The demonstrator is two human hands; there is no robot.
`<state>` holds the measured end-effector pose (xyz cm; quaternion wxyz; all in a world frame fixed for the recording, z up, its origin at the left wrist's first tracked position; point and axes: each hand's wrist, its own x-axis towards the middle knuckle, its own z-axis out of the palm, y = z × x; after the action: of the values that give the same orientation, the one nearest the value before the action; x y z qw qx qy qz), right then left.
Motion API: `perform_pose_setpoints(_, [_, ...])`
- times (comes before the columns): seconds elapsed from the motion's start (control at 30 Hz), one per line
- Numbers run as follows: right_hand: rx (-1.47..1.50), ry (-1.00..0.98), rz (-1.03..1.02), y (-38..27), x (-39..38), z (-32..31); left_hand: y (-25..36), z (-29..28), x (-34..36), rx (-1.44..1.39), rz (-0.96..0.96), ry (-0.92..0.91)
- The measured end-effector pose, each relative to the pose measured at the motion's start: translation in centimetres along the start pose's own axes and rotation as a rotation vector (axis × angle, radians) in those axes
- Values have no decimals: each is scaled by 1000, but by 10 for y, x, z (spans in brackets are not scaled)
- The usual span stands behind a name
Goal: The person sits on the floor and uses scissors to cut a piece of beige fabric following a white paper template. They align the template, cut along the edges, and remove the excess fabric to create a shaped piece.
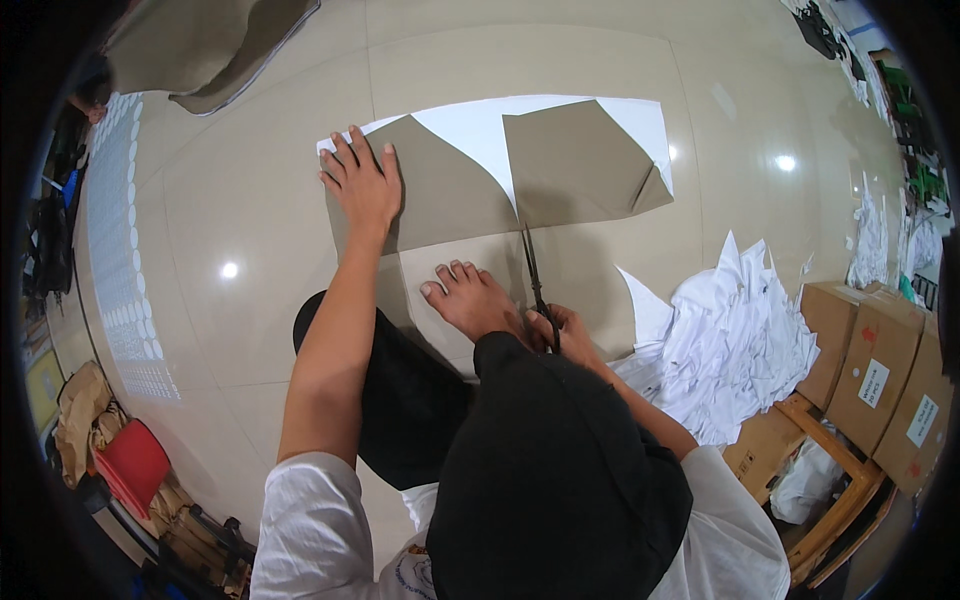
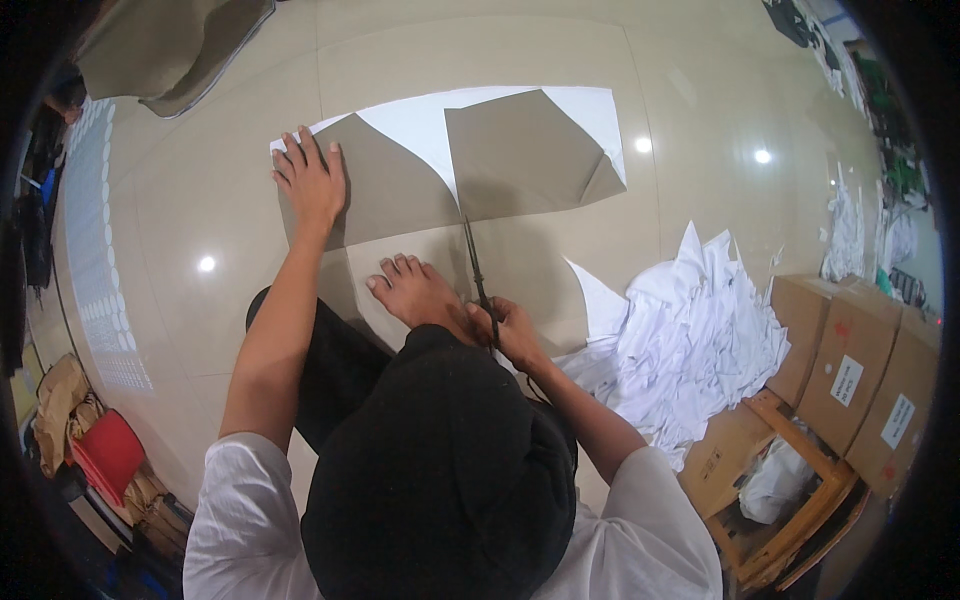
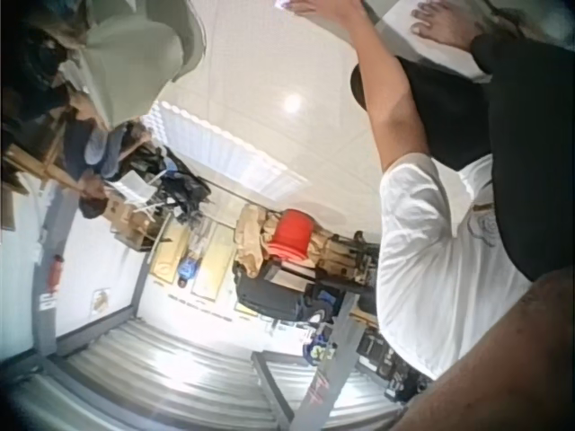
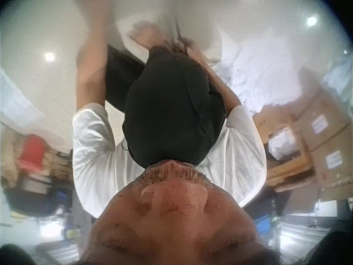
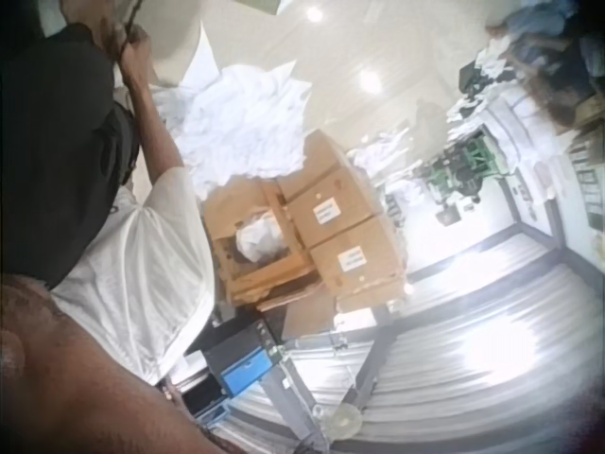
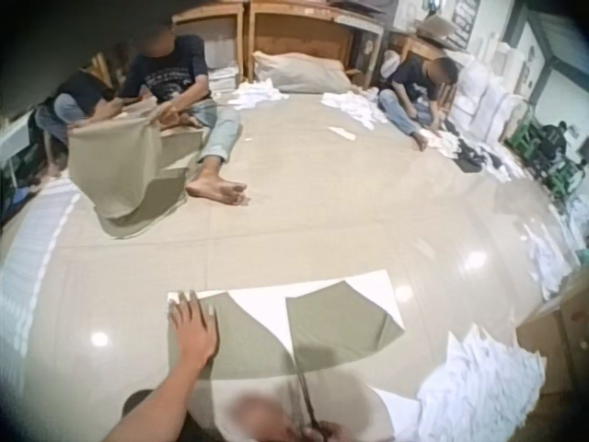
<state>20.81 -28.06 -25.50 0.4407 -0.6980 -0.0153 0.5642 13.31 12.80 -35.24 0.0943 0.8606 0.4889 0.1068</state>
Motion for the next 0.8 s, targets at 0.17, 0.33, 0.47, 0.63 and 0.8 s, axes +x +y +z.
perform_pose_setpoints(0.17, [32, 28, 12, -3, 9, 8, 25, -11, -32, -44, -71, 1])
perform_pose_setpoints(0.33, [31, 56, -18, -7, 14, 16, 36, -9, -49, -23, -171, -55])
perform_pose_setpoints(0.47, [-12, 83, -34, -11, 21, 18, 36, -5, -51, -18, -177, -50])
perform_pose_setpoints(0.63, [21, 92, -40, -10, 26, 22, 36, -1, -53, 13, -170, -37])
perform_pose_setpoints(0.8, [33, 106, -32, -7, 30, 23, 38, -4, -53, -4, -163, -26])
